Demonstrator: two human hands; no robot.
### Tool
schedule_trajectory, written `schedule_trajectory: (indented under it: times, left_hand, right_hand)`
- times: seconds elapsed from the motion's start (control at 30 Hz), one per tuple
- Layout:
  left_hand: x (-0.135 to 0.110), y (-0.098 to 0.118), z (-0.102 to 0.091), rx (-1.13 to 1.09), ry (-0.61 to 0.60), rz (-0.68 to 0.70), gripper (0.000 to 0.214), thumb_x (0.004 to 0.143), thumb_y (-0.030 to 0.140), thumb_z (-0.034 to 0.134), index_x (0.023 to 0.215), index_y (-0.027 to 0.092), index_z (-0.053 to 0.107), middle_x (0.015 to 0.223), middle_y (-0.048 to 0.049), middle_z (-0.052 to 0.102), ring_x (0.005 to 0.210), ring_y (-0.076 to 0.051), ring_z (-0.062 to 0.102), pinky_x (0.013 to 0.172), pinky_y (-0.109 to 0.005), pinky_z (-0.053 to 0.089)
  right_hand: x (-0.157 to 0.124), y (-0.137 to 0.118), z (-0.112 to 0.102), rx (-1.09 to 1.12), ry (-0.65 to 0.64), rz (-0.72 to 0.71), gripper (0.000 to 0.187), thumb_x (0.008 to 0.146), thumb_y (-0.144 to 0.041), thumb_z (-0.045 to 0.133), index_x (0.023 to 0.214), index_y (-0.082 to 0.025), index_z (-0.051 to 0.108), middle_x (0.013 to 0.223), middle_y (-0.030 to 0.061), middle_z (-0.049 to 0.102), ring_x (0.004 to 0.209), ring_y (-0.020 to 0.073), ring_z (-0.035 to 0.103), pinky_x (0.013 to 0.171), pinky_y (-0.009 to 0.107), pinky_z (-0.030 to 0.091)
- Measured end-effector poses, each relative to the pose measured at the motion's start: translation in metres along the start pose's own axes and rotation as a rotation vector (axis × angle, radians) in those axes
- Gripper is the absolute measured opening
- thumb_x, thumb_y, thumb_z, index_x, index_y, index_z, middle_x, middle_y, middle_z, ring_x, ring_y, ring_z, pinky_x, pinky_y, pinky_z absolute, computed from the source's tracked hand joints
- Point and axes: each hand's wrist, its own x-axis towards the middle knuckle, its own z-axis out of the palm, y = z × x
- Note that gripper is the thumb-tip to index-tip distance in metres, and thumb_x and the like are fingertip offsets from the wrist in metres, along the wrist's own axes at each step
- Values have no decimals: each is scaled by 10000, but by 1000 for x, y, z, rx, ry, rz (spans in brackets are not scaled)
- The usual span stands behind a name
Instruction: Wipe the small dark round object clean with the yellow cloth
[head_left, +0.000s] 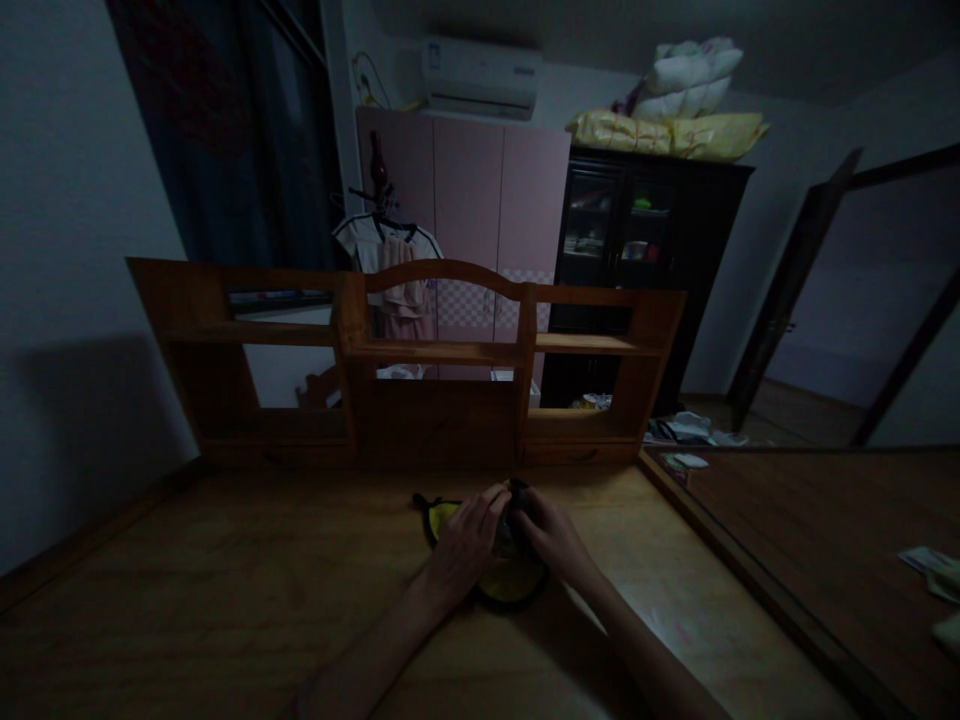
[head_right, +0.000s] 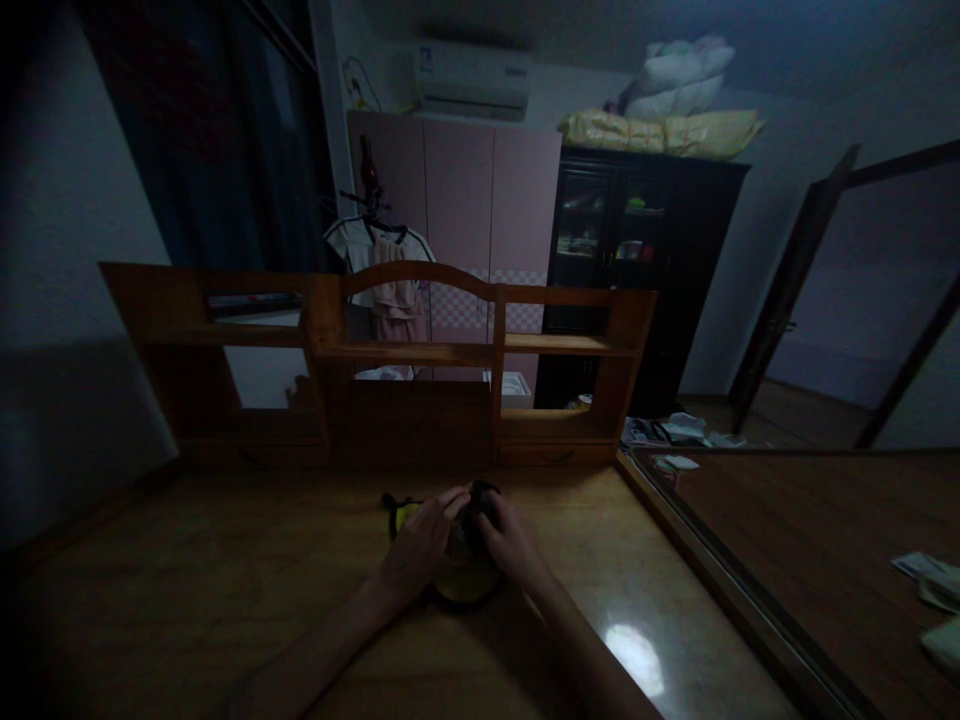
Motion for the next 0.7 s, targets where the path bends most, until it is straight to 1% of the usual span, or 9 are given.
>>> schedule_trajectory:
  times: [0.07, 0.13, 0.23, 0.33, 0.43, 0.53, 0.63, 0.7]
  left_hand:
    - [0, 0, -1, 23, 8, 56, 579, 868, 213, 530, 1384, 141, 277, 1334, -161, 463, 1207, -271, 488, 993, -422, 427]
    - [-1, 0, -1, 36, 20, 83, 537, 884, 201, 493, 1377, 135, 293, 1330, -162, 467, 1197, -266, 496, 988, -415, 429]
    - [0, 1, 0, 36, 39, 72, 526, 873, 190, 492, 1365, 128, 318, 1337, -163, 458, 1216, -270, 479, 993, -418, 428]
    - [1, 3, 0, 22, 40, 76, 531, 845, 117, 471, 1356, 133, 329, 1359, -154, 440, 1244, -255, 454, 1010, -412, 423]
    - [3, 4, 0, -34, 27, 70, 566, 813, 54, 453, 1354, 150, 319, 1389, -144, 408, 1268, -239, 431, 1029, -410, 413]
    - [6, 4, -3, -130, -31, 39, 642, 763, 7, 465, 1362, 166, 295, 1410, -129, 377, 1299, -223, 395, 1051, -403, 396]
    - [8, 5, -8, -214, -84, 32, 720, 741, 11, 506, 1389, 185, 245, 1430, -121, 346, 1330, -226, 349, 1066, -424, 381]
    - [9, 7, -11, -241, -98, 23, 764, 744, 41, 549, 1410, 194, 206, 1439, -125, 331, 1341, -241, 329, 1068, -446, 376]
  right_hand:
    - [-1, 5, 2, 21, -18, 36, 300, 851, -257, 504, 1138, -215, 579, 1111, 75, 658, 1029, 236, 602, 917, 393, 455]
    - [-2, 11, 4, 24, -21, 42, 323, 852, -267, 500, 1162, -218, 575, 1117, 76, 658, 1034, 244, 601, 921, 410, 456]
    - [-4, 16, 5, -15, -1, 6, 352, 857, -260, 492, 1201, -214, 550, 1117, 83, 656, 1029, 247, 602, 914, 417, 461]
    - [-5, 14, 4, -85, 10, -59, 341, 864, -218, 467, 1197, -201, 541, 1086, 100, 661, 1000, 248, 611, 882, 400, 473]
    - [-5, 7, 3, -133, 7, -110, 300, 872, -185, 446, 1155, -202, 544, 1012, 101, 673, 913, 239, 633, 807, 359, 492]
    - [-6, 3, 3, -152, 25, -109, 259, 898, -189, 411, 1127, -199, 530, 944, 93, 674, 816, 219, 641, 724, 317, 493]
    - [-5, 2, 1, -206, 53, -106, 236, 911, -176, 377, 1096, -205, 521, 914, 80, 661, 766, 201, 632, 667, 285, 475]
    - [-5, 3, -2, -288, 63, -143, 238, 907, -146, 358, 1057, -212, 529, 912, 74, 647, 755, 191, 617, 652, 272, 461]
